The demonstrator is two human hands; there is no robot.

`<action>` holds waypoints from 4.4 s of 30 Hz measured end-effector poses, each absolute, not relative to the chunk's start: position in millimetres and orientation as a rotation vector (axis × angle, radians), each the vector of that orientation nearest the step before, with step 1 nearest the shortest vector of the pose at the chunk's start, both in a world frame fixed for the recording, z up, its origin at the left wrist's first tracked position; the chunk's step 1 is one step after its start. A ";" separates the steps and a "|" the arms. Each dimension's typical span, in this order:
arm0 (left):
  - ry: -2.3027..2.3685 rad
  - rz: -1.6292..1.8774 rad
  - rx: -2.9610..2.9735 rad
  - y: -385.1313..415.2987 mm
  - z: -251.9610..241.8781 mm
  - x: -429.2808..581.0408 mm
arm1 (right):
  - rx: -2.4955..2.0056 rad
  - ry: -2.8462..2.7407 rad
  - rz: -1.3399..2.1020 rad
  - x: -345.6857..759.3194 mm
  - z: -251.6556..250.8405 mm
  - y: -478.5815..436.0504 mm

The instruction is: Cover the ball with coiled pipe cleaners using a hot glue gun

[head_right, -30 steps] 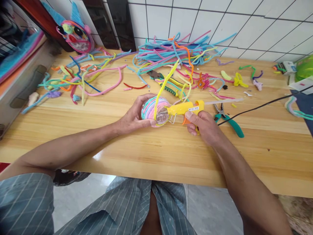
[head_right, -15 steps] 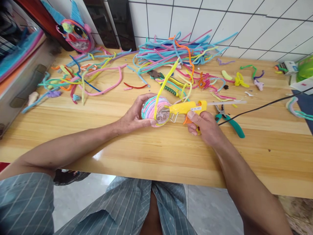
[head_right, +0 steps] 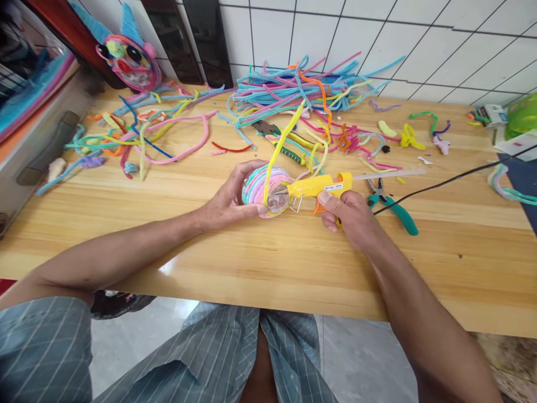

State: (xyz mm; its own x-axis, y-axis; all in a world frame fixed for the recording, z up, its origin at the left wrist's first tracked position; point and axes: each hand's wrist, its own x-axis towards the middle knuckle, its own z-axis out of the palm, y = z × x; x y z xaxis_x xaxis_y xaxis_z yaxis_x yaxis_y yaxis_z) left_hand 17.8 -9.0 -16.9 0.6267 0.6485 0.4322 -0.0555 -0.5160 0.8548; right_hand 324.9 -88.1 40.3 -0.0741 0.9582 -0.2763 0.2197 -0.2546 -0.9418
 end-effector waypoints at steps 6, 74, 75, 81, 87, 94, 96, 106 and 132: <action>0.465 0.963 1.926 -9.0 -18.0 18.2 | -1.546 -1.339 1.368 324.4 44.2 -87.6; 0.481 0.969 1.939 -6.5 -20.4 18.4 | -1.412 -1.088 1.493 316.3 45.3 -88.9; 0.466 0.975 1.940 -6.6 -20.0 18.8 | -1.392 -1.048 1.487 315.2 46.1 -88.8; 0.424 0.991 1.947 -6.4 -20.2 19.4 | -1.397 -1.001 1.471 309.9 48.7 -87.5; 0.452 0.977 1.965 -7.0 -21.6 18.1 | -1.403 -1.028 1.470 311.8 47.1 -87.3; 0.447 0.979 1.946 -5.1 -24.3 17.4 | -1.436 -1.073 1.464 313.0 46.4 -89.9; 0.425 0.988 1.948 -4.9 -24.1 17.8 | -1.413 -1.017 1.455 311.6 47.3 -90.0; 0.432 0.980 1.957 -5.5 -22.4 17.9 | -1.421 -1.088 1.492 311.3 46.2 -89.2; 0.465 0.979 1.941 -4.4 -25.4 17.5 | -1.442 -1.138 1.411 320.2 46.1 -92.5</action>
